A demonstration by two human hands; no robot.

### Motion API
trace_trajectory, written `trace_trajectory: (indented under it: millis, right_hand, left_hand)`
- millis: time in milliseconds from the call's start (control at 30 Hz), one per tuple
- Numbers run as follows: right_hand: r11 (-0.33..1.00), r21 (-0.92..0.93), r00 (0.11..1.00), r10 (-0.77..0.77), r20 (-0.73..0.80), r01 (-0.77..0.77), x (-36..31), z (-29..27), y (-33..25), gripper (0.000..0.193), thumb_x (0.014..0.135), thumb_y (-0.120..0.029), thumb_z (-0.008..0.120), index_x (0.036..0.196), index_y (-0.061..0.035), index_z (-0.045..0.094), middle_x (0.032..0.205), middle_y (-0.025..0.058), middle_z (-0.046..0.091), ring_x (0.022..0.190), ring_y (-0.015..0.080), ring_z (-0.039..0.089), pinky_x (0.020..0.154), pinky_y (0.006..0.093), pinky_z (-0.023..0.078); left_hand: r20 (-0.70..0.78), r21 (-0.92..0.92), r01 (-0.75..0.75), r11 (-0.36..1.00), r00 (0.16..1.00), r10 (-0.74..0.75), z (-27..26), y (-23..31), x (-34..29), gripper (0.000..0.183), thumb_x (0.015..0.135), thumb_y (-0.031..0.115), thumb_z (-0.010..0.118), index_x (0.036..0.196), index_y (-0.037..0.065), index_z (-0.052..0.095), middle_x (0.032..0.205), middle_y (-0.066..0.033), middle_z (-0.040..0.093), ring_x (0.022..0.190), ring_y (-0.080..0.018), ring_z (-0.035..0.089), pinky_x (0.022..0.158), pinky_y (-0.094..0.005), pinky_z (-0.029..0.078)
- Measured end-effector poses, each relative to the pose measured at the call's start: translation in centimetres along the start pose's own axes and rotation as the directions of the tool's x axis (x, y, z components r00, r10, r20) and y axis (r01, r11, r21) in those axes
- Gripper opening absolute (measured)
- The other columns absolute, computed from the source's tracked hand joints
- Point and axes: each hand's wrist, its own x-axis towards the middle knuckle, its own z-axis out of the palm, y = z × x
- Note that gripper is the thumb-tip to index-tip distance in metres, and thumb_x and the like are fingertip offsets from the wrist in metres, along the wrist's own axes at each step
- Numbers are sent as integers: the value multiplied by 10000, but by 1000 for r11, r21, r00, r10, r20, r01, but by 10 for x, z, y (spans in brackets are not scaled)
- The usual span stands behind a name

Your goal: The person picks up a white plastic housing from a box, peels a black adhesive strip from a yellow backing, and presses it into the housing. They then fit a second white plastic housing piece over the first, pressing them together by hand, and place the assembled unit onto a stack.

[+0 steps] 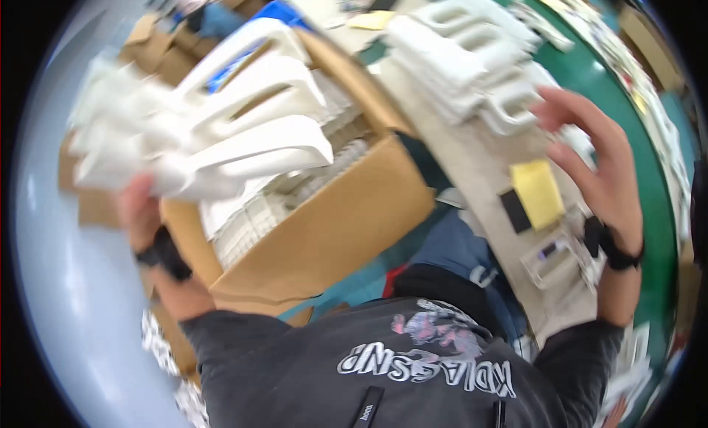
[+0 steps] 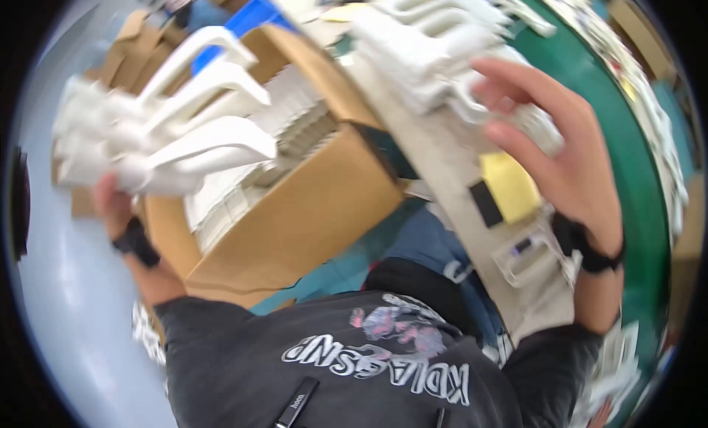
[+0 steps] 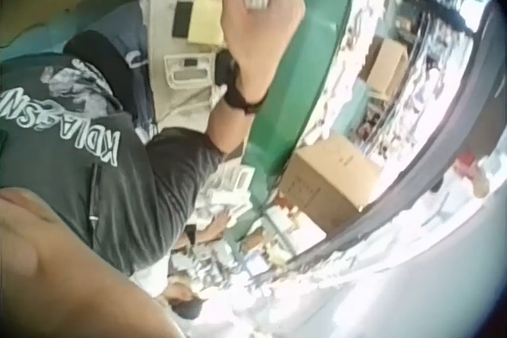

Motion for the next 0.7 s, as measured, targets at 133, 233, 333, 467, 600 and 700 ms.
trace_trajectory:
  millis: [133,233,333,467,600,700]
  right_hand:
    - [940,299,973,203,-106,-164,-18,-10,40,418,988,-101,625,1388,-6,552,1183,72,675,1025,137,616,940,284,495]
    - [900,287,928,364,-83,-328,-48,-18,85,430,994,-162,638,1383,0,553,1214,110,669,1070,175,621,942,307,499]
    - [882,-179,894,447,28,-436,-79,9,107,549,954,-289,702,1394,-4,539,1242,162,654,1123,248,621,961,357,499]
    - [809,-232,837,546,-40,-540,-103,62,145,678,874,-352,769,1405,-10,525,1257,211,634,1139,309,615,970,401,493]
    - [820,-135,830,556,-43,-556,-106,70,184,578,811,-314,776,1263,3,607,1106,232,692,1008,346,675,896,417,531]
    - [768,-8,765,639,79,-640,-99,26,171,484,830,-219,713,1240,13,602,1059,162,699,920,252,674,832,356,535]
  left_hand:
    - [-263,-533,-3,846,951,-163,109,54,-33,805,878,377,569,1538,-5,311,1517,-210,445,1369,-379,469,1155,-532,376]
    - [-146,-674,-33,738,985,-90,183,45,-48,821,884,416,556,1550,11,299,1531,-209,426,1376,-387,457,1165,-538,360]
    - [200,-797,334,504,932,-301,217,11,-57,813,903,443,585,1561,64,294,1534,-208,416,1388,-345,446,1172,-481,370]
    - [208,-624,367,689,929,-307,283,-13,-73,754,902,388,668,1472,-15,383,1388,-175,555,1245,-310,577,1095,-450,453]
    - [312,-636,482,603,875,-370,328,-11,-95,669,868,276,724,1408,-13,454,1278,-136,599,1145,-262,626,1007,-409,516]
    - [325,-622,539,568,838,-438,344,-20,-107,621,871,237,736,1379,-7,475,1228,-116,615,1091,-236,643,966,-378,534]
